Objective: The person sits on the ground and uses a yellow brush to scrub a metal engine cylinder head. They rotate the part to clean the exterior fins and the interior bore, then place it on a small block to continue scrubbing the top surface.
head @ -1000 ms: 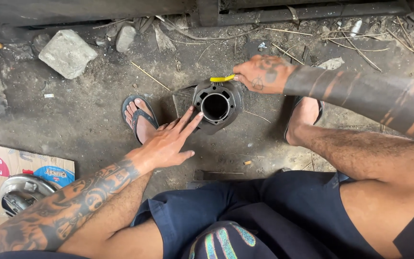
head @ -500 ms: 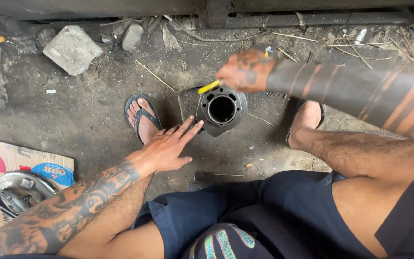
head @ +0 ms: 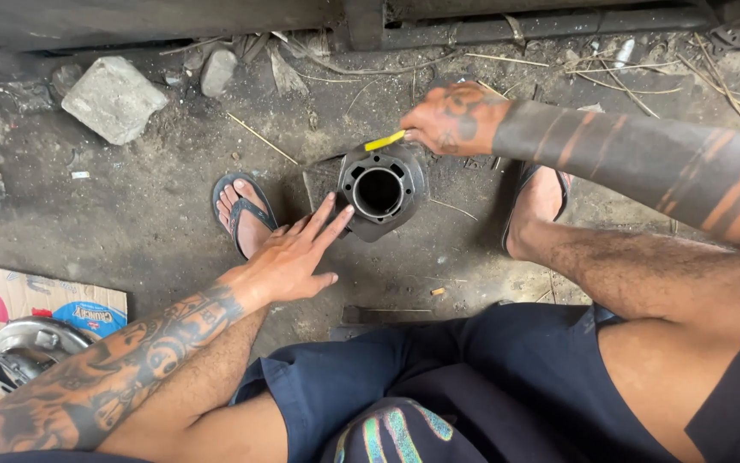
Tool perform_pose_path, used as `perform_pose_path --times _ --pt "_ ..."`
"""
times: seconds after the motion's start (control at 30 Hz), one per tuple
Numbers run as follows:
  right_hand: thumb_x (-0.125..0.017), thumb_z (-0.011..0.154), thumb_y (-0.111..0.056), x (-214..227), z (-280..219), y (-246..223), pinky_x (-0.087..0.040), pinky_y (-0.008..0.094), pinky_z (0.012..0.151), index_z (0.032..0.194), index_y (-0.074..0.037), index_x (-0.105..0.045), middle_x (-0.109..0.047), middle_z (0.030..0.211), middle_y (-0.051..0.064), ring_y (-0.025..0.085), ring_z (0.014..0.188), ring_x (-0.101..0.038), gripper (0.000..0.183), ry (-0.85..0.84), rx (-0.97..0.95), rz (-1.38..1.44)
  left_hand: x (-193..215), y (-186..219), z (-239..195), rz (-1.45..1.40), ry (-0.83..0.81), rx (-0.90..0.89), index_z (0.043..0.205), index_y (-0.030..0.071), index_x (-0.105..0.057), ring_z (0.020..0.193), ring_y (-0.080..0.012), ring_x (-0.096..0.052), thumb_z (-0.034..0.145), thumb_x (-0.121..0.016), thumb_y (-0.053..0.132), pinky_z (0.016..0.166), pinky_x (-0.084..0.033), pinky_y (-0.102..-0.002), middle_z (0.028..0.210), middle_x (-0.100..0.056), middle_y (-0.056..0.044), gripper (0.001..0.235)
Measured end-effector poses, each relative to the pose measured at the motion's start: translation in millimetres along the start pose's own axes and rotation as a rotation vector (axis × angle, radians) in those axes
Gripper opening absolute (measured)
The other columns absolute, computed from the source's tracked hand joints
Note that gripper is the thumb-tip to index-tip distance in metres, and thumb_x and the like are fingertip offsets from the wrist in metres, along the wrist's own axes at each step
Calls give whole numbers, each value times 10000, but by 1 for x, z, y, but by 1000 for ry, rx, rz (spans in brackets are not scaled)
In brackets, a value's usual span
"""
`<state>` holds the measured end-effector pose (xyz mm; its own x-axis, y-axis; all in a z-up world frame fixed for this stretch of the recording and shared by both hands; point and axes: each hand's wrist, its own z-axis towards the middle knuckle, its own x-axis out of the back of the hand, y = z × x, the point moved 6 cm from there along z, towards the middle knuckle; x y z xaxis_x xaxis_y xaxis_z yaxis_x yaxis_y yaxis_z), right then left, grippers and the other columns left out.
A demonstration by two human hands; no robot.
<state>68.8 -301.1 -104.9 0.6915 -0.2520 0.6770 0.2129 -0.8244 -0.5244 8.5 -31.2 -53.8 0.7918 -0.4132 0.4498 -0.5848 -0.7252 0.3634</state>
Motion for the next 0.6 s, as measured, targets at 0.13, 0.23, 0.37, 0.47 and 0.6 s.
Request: perform_pose_path --times 0.13,0.23,0.37,0.47,0.6 --pt "-406 1137 -244 -26 -38 1 -569 324 533 1142 -101 -643 -643 664 82 200 493 -627 276 112 -14 88 0 -4 8 31 42 -34 1665 292 0 1504 -432 -287 898 -664 388 1167 -308 -631 1735 44 -89 1020" --pt "-385 1126 -238 -48 -58 7 -560 331 490 1166 -104 -612 -625 636 70 202 437 -605 266 153 -18 202 -5 -9 13 39 42 -29 1663 299 -30 1500 -429 -298 890 -665 393 1163 -319 -637 1735 41 -85 1004" --pt "-447 1098 -239 -58 -80 6 -555 278 441 1145 -105 -654 -638 574 56 184 401 -612 251 199 -93 190 -6 -10 14 97 -20 -2 1656 290 -60 1517 -404 -278 884 -661 427 1170 -304 -638 1736 94 -62 988" --pt "-484 1065 -357 -106 -98 10 -561 189 573 1149 -223 -679 -671 668 -19 103 548 -667 251 193 -151 -49 -8 -10 17 117 -56 12 1653 272 -59 1514 -413 -283 889 -667 424 1179 -297 -642 1732 112 -89 988" --pt "-512 1047 -278 -143 -107 32 -563 273 636 1136 -163 -683 -673 689 27 156 587 -657 224 179 -174 186 -1 -2 13 123 -88 30 1653 253 -57 1519 -414 -273 903 -653 416 1192 -276 -641 1729 127 -105 972"
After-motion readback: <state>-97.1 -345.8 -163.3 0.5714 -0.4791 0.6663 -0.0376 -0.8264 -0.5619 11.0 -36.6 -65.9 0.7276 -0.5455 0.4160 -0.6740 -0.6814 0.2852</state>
